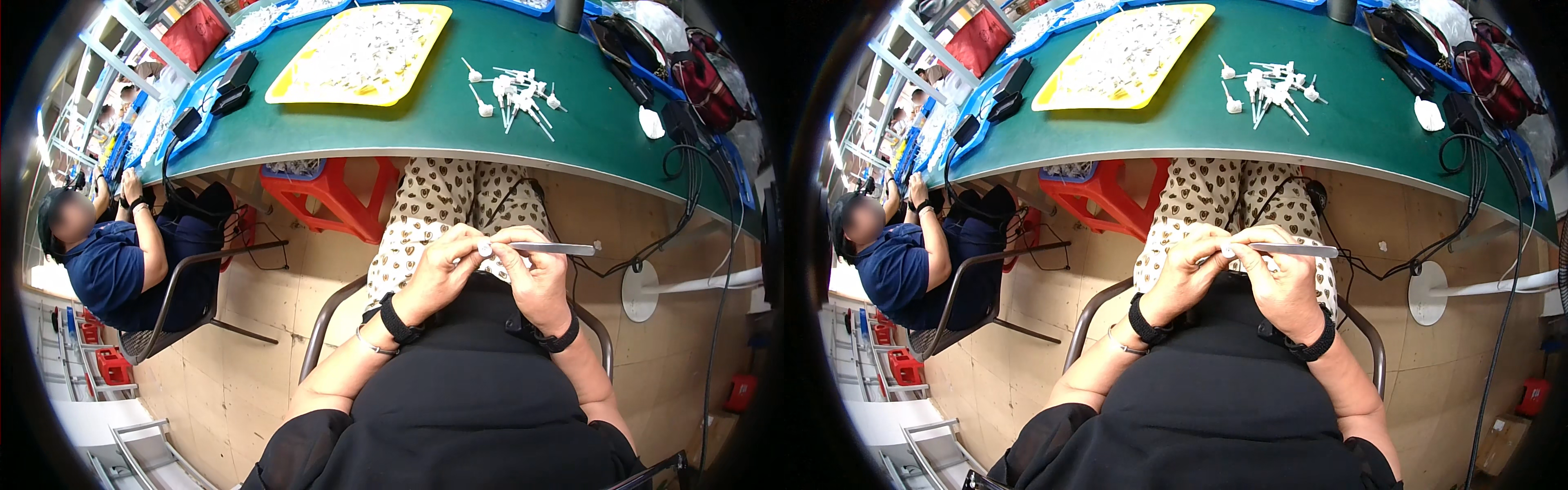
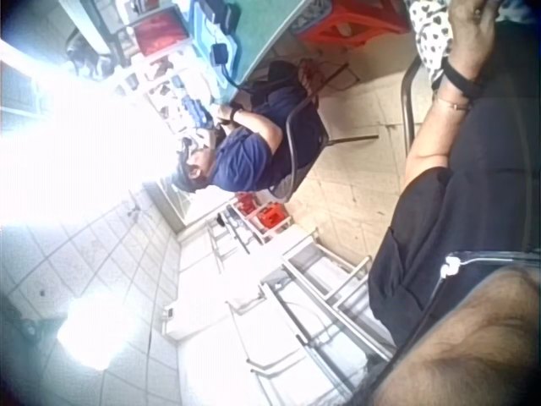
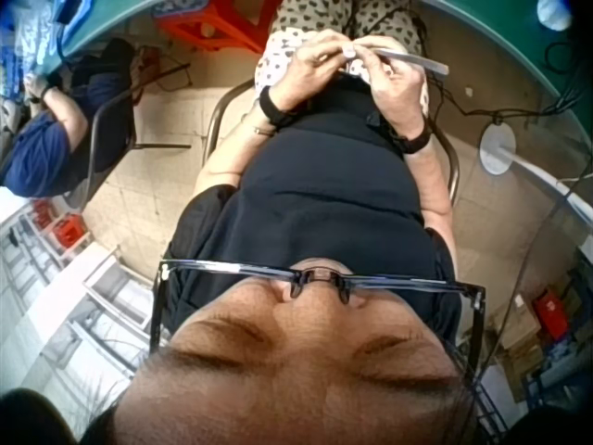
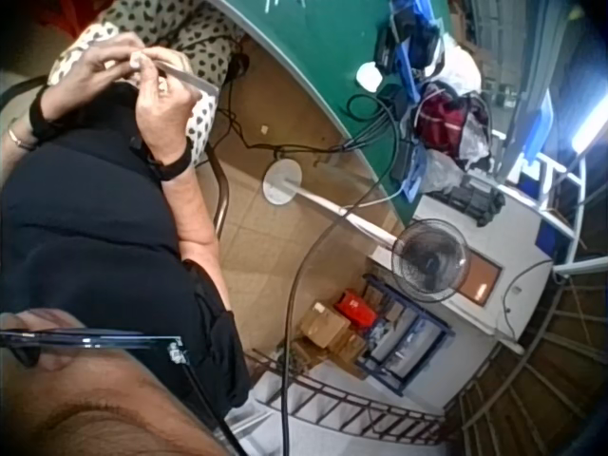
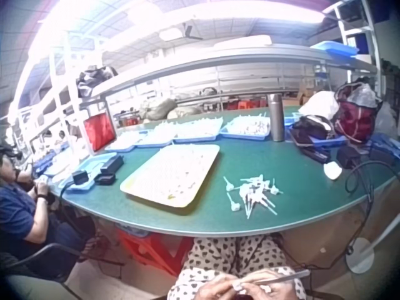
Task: The person sits at a green workbench and repeatedly picks up small white plastic components from a yellow tray. Using a metal tool, they manipulate each component individually before placing it on the table. The process is repetitive and involves handling the items one at a time.
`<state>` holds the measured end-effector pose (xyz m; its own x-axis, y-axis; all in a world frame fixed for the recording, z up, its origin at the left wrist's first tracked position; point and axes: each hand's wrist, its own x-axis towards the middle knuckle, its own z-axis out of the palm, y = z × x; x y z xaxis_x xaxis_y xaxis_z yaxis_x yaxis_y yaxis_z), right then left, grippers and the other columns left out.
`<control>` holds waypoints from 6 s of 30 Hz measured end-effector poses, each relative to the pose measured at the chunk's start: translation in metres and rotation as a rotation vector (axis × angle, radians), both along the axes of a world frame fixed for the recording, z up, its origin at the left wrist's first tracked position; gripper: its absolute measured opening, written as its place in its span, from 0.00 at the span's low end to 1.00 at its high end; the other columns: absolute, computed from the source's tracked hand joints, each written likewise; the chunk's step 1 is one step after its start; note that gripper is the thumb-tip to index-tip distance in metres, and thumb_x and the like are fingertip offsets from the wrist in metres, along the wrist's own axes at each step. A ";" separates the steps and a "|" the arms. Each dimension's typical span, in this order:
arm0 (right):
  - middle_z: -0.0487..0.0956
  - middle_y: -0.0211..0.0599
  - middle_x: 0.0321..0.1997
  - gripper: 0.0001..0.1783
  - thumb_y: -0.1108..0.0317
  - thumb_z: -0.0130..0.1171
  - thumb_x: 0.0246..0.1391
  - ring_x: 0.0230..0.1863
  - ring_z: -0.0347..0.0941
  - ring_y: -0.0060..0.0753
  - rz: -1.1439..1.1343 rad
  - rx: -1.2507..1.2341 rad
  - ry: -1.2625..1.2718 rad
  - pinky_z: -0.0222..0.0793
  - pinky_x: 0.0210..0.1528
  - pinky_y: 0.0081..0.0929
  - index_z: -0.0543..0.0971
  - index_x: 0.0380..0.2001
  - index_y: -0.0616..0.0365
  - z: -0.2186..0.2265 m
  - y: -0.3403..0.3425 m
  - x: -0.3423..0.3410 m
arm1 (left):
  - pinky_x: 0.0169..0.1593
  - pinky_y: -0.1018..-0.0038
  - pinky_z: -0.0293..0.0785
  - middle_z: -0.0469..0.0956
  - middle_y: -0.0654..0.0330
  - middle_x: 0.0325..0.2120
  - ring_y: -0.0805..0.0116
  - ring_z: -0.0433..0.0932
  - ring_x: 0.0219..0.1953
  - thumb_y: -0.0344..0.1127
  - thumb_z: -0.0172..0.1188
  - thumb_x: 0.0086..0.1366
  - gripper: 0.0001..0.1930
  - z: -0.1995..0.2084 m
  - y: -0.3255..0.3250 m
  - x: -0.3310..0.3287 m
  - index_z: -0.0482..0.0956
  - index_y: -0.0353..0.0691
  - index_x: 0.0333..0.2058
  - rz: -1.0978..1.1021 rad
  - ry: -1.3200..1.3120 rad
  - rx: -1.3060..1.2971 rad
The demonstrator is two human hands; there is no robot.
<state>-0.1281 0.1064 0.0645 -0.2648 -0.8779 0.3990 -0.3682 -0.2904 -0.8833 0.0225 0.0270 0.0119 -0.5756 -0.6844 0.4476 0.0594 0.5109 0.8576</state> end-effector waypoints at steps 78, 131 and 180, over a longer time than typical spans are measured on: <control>0.83 0.38 0.40 0.09 0.73 0.61 0.65 0.41 0.81 0.25 -0.026 -0.115 -0.635 0.80 0.47 0.25 0.79 0.46 0.65 -0.014 0.001 -0.016 | 0.30 0.68 0.72 0.79 0.63 0.29 0.62 0.75 0.26 0.28 0.70 0.56 0.12 0.083 -0.036 -0.012 0.85 0.47 0.40 0.299 -0.288 -0.704; 0.82 0.39 0.37 0.06 0.77 0.64 0.58 0.37 0.79 0.29 -0.046 -0.124 -0.092 0.74 0.40 0.25 0.82 0.39 0.64 -0.013 0.000 -0.008 | 0.34 0.71 0.73 0.79 0.58 0.31 0.65 0.78 0.30 0.24 0.67 0.61 0.10 0.017 -0.001 -0.004 0.84 0.38 0.41 0.106 -0.129 -0.137; 0.79 0.26 0.36 0.07 0.75 0.63 0.62 0.33 0.71 0.13 -0.093 0.029 -0.394 0.67 0.36 0.14 0.81 0.42 0.64 -0.016 0.001 -0.012 | 0.56 0.64 0.75 0.79 0.53 0.48 0.51 0.78 0.51 0.22 0.60 0.59 0.16 0.114 -0.171 -0.057 0.84 0.42 0.45 0.184 -0.550 -0.800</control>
